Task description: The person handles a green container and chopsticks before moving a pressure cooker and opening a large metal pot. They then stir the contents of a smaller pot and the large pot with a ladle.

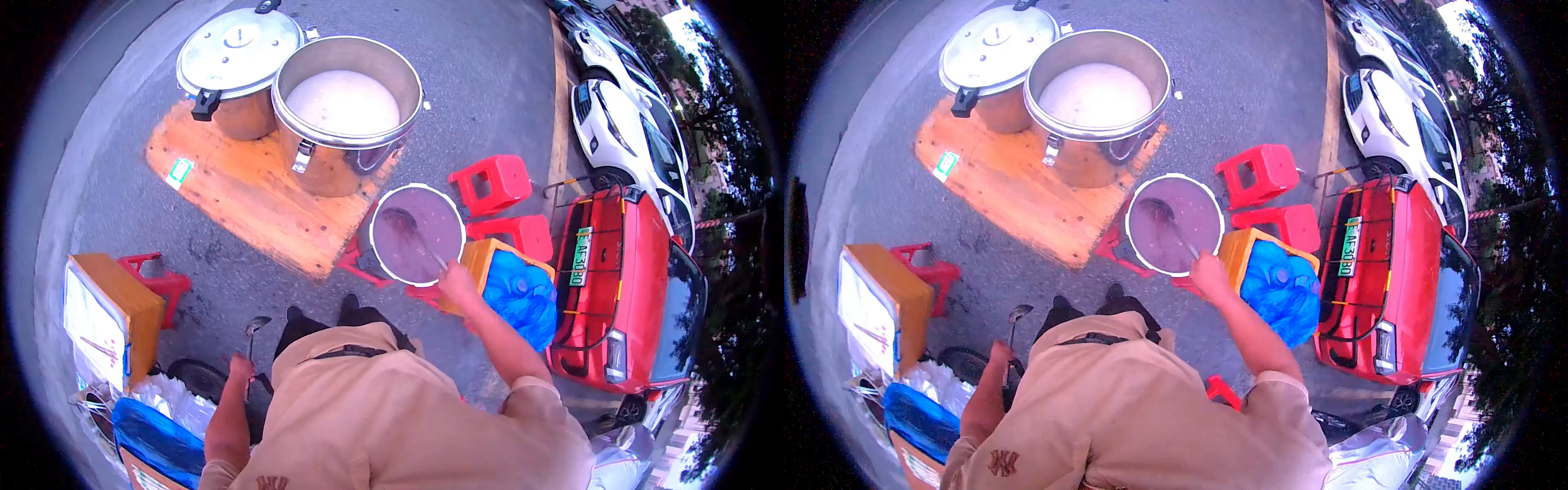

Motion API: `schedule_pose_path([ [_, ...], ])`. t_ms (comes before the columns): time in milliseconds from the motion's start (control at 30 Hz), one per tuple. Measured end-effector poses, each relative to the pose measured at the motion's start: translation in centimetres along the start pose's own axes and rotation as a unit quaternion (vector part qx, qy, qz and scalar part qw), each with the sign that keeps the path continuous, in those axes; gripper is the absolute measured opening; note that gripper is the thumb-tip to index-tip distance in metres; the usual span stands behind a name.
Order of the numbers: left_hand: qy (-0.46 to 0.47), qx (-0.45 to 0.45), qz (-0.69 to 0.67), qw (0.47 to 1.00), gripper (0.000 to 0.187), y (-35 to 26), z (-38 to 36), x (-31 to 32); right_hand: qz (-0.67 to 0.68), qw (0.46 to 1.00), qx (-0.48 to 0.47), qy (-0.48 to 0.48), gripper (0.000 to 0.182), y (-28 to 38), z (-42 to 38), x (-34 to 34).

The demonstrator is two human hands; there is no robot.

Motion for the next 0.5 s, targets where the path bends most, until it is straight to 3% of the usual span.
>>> schedule_pose_path([
  [133, 0.010, -0.003, -0.060, 0.998, 0.009, -0.7, -1.6, -0.8, -0.066, 0.997, -0.025, -0.042, 0.022, -1.3, 2.5, 0.8],
  [333, 0.030, -0.019, -0.080, 0.996, 0.014, 3.6, -0.3, 0.4, -0.164, 0.982, -0.081, -0.038, 0.016, -3.7, 6.1, 2.5],
  [500, 0.026, 0.040, 0.060, 0.997, 0.017, 3.8, -2.0, 0.3, -0.197, 0.978, -0.073, -0.003, 0.017, -6.7, 9.0, 5.2],
])
Point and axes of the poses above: each hand's wrist, its own z-axis towards the middle knuckle, its own x-axis out of the palm, y = z × x, the point moved 8 cm from there along z, towards the middle knuckle, and after that the axes turned 9 degrees about -y, right-handed, at the moved point
